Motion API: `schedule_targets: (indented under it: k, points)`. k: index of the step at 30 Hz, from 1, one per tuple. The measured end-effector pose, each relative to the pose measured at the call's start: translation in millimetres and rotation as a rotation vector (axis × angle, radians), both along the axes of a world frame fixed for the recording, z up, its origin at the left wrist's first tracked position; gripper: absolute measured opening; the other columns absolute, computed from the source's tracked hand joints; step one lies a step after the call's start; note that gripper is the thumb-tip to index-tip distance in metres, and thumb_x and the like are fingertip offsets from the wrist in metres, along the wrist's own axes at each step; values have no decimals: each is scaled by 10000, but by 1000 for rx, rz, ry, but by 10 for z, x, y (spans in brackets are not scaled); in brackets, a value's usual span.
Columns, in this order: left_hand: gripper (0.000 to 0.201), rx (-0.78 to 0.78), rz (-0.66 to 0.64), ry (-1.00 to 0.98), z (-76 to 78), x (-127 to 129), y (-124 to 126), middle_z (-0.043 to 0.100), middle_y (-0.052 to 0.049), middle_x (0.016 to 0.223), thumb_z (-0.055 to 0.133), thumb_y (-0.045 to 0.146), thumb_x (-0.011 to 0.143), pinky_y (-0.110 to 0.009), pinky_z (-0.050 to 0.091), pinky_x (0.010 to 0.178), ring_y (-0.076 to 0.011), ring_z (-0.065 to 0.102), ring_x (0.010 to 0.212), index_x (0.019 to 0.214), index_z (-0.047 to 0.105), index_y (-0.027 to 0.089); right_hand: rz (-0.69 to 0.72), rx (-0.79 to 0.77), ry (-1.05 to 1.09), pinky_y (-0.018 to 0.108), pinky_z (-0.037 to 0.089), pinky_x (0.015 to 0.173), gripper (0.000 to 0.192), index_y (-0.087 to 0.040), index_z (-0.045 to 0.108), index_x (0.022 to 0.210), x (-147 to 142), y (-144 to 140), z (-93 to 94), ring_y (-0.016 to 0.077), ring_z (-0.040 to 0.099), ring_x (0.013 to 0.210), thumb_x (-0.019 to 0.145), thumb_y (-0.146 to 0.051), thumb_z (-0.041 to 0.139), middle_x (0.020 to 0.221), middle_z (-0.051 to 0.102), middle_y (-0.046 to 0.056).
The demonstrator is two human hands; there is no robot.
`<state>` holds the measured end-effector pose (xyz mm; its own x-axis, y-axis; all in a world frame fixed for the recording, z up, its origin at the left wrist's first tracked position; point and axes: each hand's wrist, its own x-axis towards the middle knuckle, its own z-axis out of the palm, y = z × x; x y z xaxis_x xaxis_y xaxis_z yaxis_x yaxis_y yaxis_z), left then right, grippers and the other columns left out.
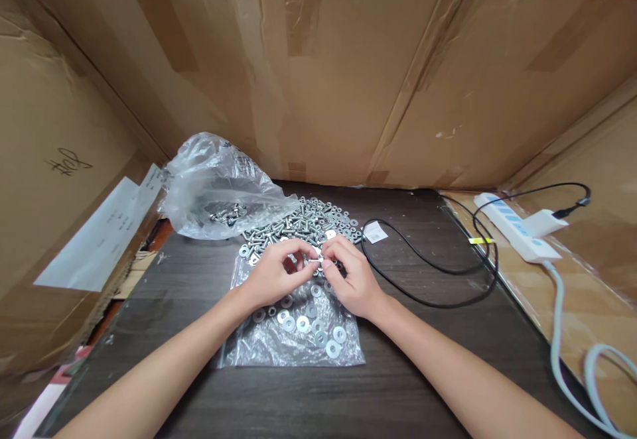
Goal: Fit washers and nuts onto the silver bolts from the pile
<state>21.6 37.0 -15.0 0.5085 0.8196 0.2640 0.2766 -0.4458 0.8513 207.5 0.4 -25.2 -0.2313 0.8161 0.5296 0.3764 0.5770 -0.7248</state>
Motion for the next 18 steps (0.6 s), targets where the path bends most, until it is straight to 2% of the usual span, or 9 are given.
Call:
schedule_targets:
  k: [5,10,14,18]
  points:
    - [99,44,-26,9,-7,-14,-5,646,-11,788,637,230,839,-198,463,553,-91,560,610,903,675,164,-3,-3,-18,348,421,754,150,-204,464,798,4,-1,1,188,509,819,947,-208,447,861,523,47]
    - [102,90,2,4,-13,-13,-3,636,-8,775,639,244,850,-206,467,565,-92,555,608,907,680,169,-41,-3,-50,361,424,782,163,-200,506,814,10,8,11,198,518,844,960,-213,436,865,534,54]
    - [111,99,11,17,6,-14,-4,652,-14,781,626,255,860,-216,468,570,-96,556,605,907,679,170,-52,21,-66,363,445,781,61,-200,533,912,6,-7,40,209,530,874,886,-167,489,915,546,60]
    - [109,111,3,29,28,-14,-17,666,-16,804,617,257,871,-220,471,573,-96,561,606,905,678,173,-68,45,-60,357,459,737,242,-206,498,1011,2,-24,64,214,525,861,782,-138,538,960,545,64]
